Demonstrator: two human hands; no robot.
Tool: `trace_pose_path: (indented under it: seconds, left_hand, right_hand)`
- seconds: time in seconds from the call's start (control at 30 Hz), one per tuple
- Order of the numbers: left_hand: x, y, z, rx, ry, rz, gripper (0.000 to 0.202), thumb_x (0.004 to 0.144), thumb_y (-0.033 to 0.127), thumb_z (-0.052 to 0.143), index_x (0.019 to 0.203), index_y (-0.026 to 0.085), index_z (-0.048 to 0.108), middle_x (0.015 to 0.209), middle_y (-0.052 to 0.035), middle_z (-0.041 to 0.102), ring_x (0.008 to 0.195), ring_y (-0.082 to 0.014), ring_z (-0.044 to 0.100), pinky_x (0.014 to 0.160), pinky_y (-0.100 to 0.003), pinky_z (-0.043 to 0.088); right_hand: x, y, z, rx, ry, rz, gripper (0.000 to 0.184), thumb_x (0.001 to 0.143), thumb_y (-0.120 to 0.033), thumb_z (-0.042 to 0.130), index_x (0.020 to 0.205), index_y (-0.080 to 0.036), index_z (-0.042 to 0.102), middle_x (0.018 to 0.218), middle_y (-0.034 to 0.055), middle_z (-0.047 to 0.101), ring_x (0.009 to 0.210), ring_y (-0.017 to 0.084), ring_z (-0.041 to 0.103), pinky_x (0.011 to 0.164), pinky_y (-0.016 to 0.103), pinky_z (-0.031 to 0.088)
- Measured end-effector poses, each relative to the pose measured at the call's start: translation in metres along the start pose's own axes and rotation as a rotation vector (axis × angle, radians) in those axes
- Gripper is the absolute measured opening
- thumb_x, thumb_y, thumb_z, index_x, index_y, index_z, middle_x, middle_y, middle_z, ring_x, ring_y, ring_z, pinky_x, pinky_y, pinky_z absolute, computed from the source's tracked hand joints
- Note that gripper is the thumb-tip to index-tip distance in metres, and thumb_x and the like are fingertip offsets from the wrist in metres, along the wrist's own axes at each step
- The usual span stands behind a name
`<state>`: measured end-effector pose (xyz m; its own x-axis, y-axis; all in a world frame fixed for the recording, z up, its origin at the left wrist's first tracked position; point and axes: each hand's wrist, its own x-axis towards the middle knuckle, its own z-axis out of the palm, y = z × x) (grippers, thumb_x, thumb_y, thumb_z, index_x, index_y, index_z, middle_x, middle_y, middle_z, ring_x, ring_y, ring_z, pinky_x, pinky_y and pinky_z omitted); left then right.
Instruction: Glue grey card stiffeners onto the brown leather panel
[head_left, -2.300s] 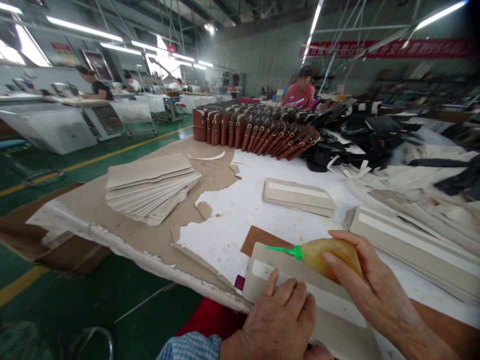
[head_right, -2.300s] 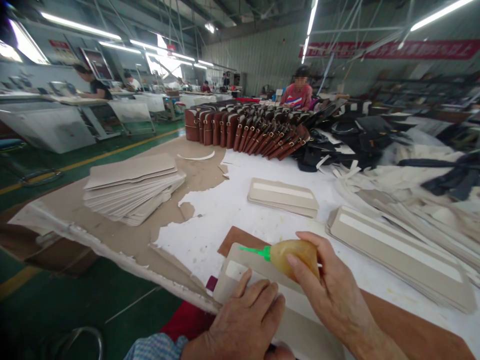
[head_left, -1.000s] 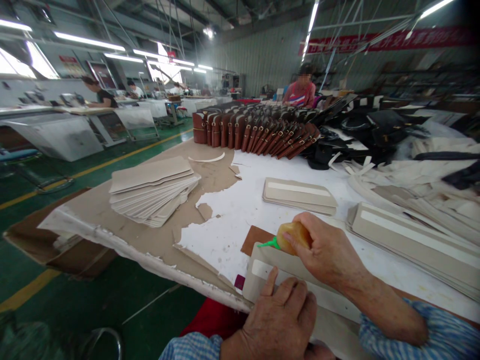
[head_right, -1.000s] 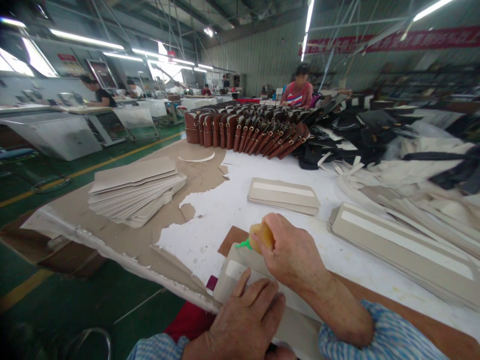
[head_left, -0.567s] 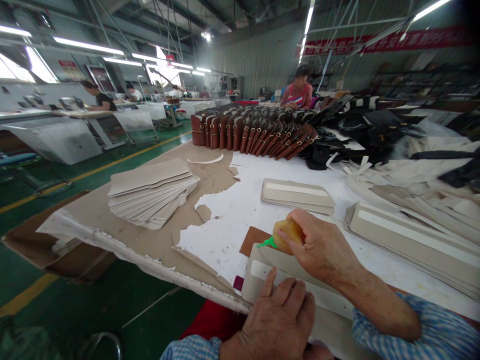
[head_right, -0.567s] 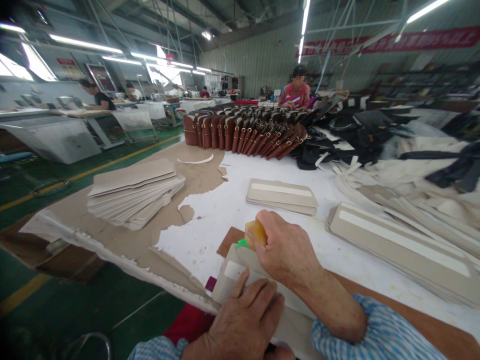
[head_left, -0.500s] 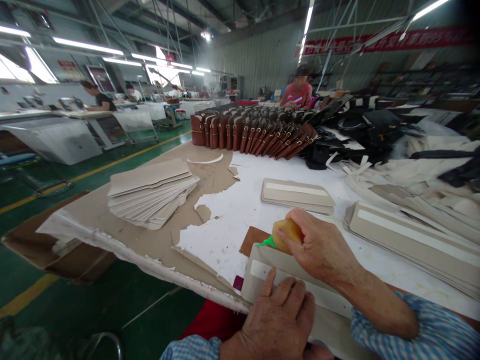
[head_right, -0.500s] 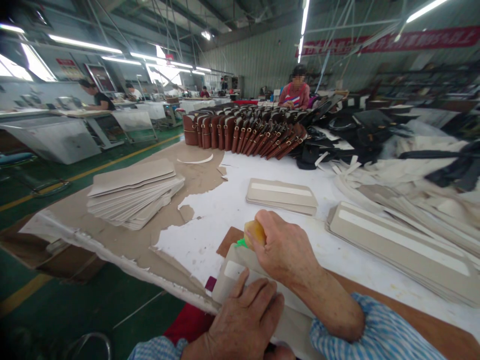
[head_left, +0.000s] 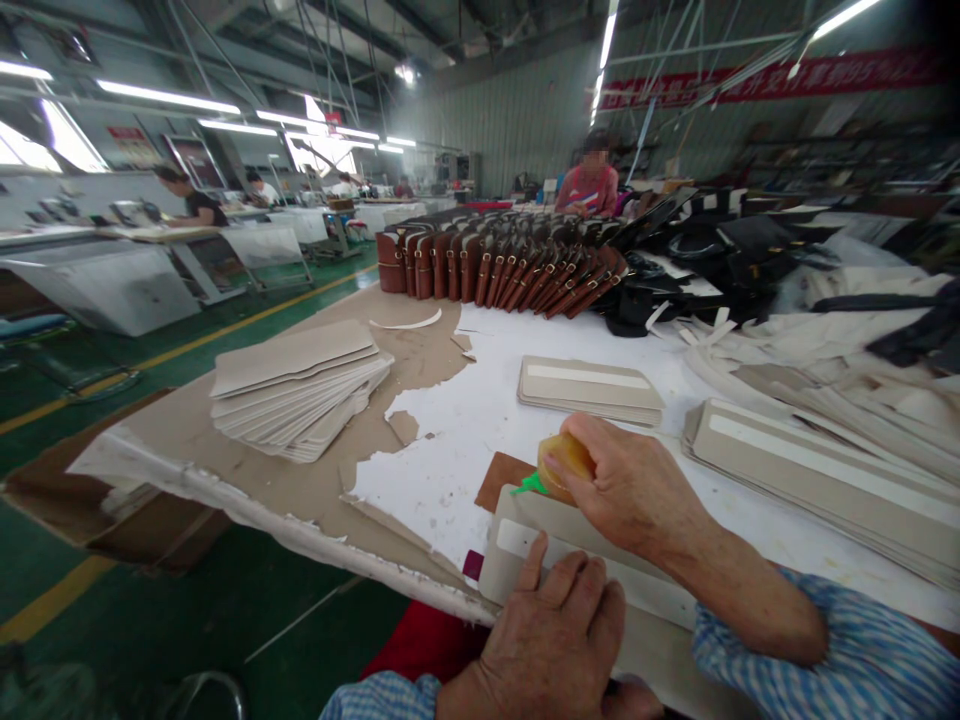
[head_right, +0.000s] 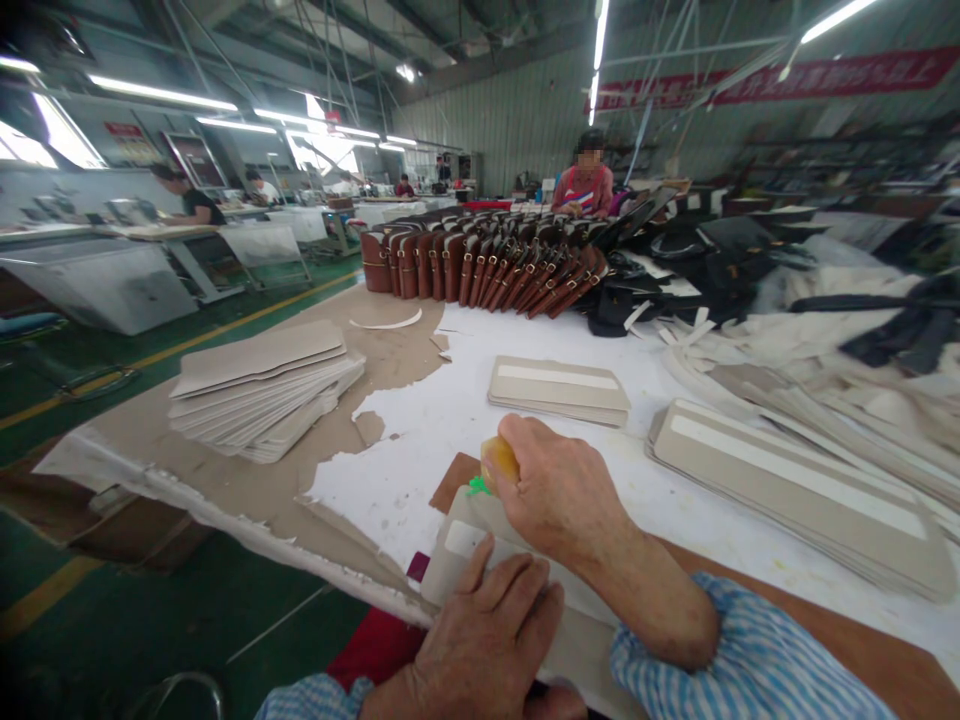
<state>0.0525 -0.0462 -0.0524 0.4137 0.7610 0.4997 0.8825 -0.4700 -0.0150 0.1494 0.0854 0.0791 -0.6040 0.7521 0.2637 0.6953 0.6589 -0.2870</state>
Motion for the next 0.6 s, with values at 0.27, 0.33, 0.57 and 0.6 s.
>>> trace_pose_path:
  seconds: [0.27, 0.33, 0.57, 0.6]
  left_hand:
    - [0.0, 0.001, -0.002, 0.036, 0.016, 0.009, 0.07, 0.106, 0.073, 0.036, 0.137, 0.017, 0.063, 0.138, -0.0072, 0.071, 0.127, -0.0256, 0.06, 0.129, -0.049, 0.021]
    - [0.0, 0.001, -0.001, 0.025, 0.005, 0.01, 0.07, 0.105, 0.072, 0.037, 0.138, 0.016, 0.063, 0.138, -0.008, 0.07, 0.129, -0.0263, 0.06, 0.129, -0.049, 0.022]
    - [-0.001, 0.0, 0.002, 0.018, 0.027, 0.006, 0.069, 0.106, 0.071, 0.036, 0.138, 0.016, 0.063, 0.138, -0.0077, 0.07, 0.129, -0.0262, 0.059, 0.13, -0.049, 0.02]
    - [-0.001, 0.0, 0.002, 0.014, 0.025, 0.007, 0.069, 0.106, 0.071, 0.037, 0.138, 0.016, 0.063, 0.138, -0.0076, 0.07, 0.129, -0.0261, 0.059, 0.13, -0.05, 0.021]
  right_hand:
    - [0.001, -0.002, -0.008, -0.15, -0.058, 0.025, 0.015, 0.099, -0.037, 0.054, 0.092, -0.023, 0.052, 0.083, 0.0039, 0.065, 0.074, 0.025, 0.062, 0.066, 0.033, 0.024]
    - [0.0, -0.002, -0.011, -0.184, -0.068, 0.042, 0.015, 0.098, -0.036, 0.055, 0.092, -0.023, 0.053, 0.083, 0.004, 0.066, 0.075, 0.025, 0.063, 0.066, 0.033, 0.024]
    - [0.0, 0.0, -0.015, -0.19, -0.062, 0.037, 0.013, 0.099, -0.035, 0.055, 0.095, -0.023, 0.056, 0.086, 0.0053, 0.07, 0.076, 0.026, 0.064, 0.065, 0.032, 0.025]
    - [-0.001, 0.001, -0.015, -0.189, -0.061, 0.039, 0.013, 0.099, -0.035, 0.055, 0.094, -0.023, 0.056, 0.084, 0.0051, 0.069, 0.074, 0.025, 0.063, 0.065, 0.032, 0.026]
